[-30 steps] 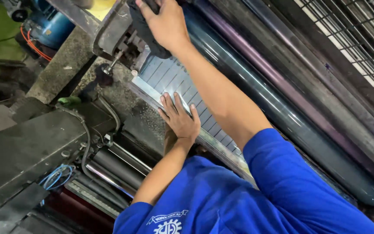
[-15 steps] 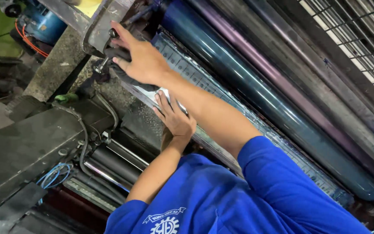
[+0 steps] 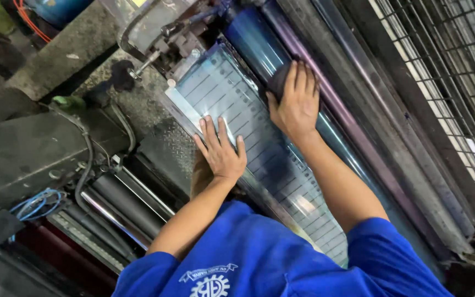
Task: Cleaning the ink rollers and ink fountain of an offset printing press using a cloth and cleaning solution.
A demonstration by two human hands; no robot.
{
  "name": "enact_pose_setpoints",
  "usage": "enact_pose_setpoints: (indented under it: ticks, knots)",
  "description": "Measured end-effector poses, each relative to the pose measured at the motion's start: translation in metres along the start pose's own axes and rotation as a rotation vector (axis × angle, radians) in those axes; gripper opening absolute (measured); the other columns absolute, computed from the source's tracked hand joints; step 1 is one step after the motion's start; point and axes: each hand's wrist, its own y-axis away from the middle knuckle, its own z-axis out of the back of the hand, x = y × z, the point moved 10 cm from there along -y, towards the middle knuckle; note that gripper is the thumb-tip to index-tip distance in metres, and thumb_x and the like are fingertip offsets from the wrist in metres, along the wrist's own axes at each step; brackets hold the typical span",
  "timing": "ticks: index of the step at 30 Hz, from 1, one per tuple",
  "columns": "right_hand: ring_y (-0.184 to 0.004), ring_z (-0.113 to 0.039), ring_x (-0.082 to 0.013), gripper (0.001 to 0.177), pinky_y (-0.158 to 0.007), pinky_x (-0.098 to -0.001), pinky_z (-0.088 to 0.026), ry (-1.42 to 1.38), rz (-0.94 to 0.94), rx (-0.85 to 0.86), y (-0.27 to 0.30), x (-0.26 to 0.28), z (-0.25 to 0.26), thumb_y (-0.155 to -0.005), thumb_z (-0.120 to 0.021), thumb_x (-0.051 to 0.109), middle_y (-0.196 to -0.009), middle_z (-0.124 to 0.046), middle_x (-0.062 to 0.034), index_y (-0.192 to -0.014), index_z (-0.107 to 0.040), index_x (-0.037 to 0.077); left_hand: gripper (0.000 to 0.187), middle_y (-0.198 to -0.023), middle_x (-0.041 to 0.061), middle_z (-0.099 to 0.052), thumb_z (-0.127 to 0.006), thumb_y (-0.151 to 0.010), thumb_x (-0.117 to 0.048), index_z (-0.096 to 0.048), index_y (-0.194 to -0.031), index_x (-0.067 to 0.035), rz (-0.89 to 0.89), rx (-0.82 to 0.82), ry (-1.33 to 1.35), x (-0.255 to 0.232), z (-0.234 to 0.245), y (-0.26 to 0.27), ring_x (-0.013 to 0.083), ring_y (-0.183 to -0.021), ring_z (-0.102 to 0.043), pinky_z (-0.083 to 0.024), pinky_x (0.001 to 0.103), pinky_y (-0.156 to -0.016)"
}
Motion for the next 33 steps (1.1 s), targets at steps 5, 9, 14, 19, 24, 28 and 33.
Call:
enact_pose_setpoints:
  ticks: [5, 9, 14, 19, 24, 28, 33]
  knots:
    - [-0.139, -0.042, -0.0452, 0.097, -0.118, -0.0505, -0.034, -0.125, -0.088, 0.073, -0.090, 0.019, -0.049, -0.093, -0.076, 0.049, -0.151, -0.043, -0.0279, -0.153, -0.030, -0.011, 0.073, -0.166, 0.027, -0.024, -0.058, -0.099, -0.038, -0.037, -0.156, 0.004, 0.007, 0.005, -0.007, -0.001, 0.002, -0.004, 0.0448, -0.158, -0.015, -0.006, 0.065, -0.125]
    - [-0.138, -0.042, -0.0435, 0.093, -0.117, -0.0494, -0.035, -0.129, -0.086, 0.065, -0.129, 0.029, -0.076, -0.092, -0.075, 0.049, -0.151, -0.043, -0.0258, -0.152, -0.032, -0.009, 0.074, -0.166, 0.028, -0.024, -0.058, -0.099, -0.037, -0.036, -0.156, 0.004, 0.003, 0.015, 0.013, -0.001, 0.006, -0.003, 0.0455, -0.158, -0.014, -0.007, 0.066, -0.125]
    - [-0.147, -0.044, -0.0396, 0.072, -0.123, -0.0447, -0.039, -0.185, 0.273, -0.080, -0.080, 0.034, -0.028, -0.100, -0.076, 0.031, -0.162, -0.045, -0.0213, -0.158, -0.044, 0.002, 0.074, -0.166, 0.028, -0.024, -0.058, -0.098, -0.038, -0.037, -0.157, 0.002, 0.016, -0.001, -0.026, 0.005, 0.004, -0.004, 0.0450, -0.157, -0.015, -0.008, 0.065, -0.124]
    - [-0.142, -0.042, -0.0456, 0.082, -0.122, -0.0522, -0.030, -0.191, 0.125, 0.042, -0.094, 0.031, -0.050, -0.093, -0.077, 0.038, -0.155, -0.043, -0.0280, -0.155, -0.039, -0.001, 0.071, -0.165, 0.027, -0.025, -0.057, -0.098, -0.038, -0.039, -0.154, 0.002, 0.041, 0.008, 0.023, 0.006, 0.005, 0.002, 0.0451, -0.157, -0.016, -0.008, 0.066, -0.124]
    - [-0.145, -0.036, -0.0489, 0.088, -0.124, -0.0585, -0.026, -0.106, 0.106, 0.002, -0.115, 0.042, -0.056, -0.097, -0.073, 0.034, -0.157, -0.033, -0.0327, -0.159, -0.028, -0.009, 0.072, -0.165, 0.027, -0.025, -0.057, -0.099, -0.039, -0.039, -0.155, 0.003, -0.018, -0.013, 0.012, -0.002, 0.001, -0.002, 0.0458, -0.157, -0.016, -0.008, 0.067, -0.124]
    - [-0.144, -0.034, -0.0489, 0.080, -0.119, -0.0537, -0.029, 0.005, 0.342, 0.048, -0.095, 0.060, -0.038, -0.093, -0.075, 0.033, -0.160, -0.031, -0.0325, -0.159, -0.035, 0.008, 0.071, -0.165, 0.027, -0.026, -0.059, -0.098, -0.038, -0.041, -0.153, 0.002, 0.014, -0.032, -0.007, 0.004, 0.006, -0.004, 0.0445, -0.157, -0.018, -0.008, 0.067, -0.124]
    - [-0.139, -0.036, -0.0504, 0.088, -0.117, -0.0566, -0.031, -0.113, 0.056, 0.056, -0.133, 0.049, -0.060, -0.094, -0.076, 0.039, -0.154, -0.033, -0.0351, -0.157, -0.030, -0.003, 0.071, -0.165, 0.027, -0.025, -0.060, -0.097, -0.035, -0.041, -0.154, 0.002, 0.016, 0.047, 0.063, -0.003, 0.002, -0.003, 0.0451, -0.157, -0.018, -0.007, 0.066, -0.124]
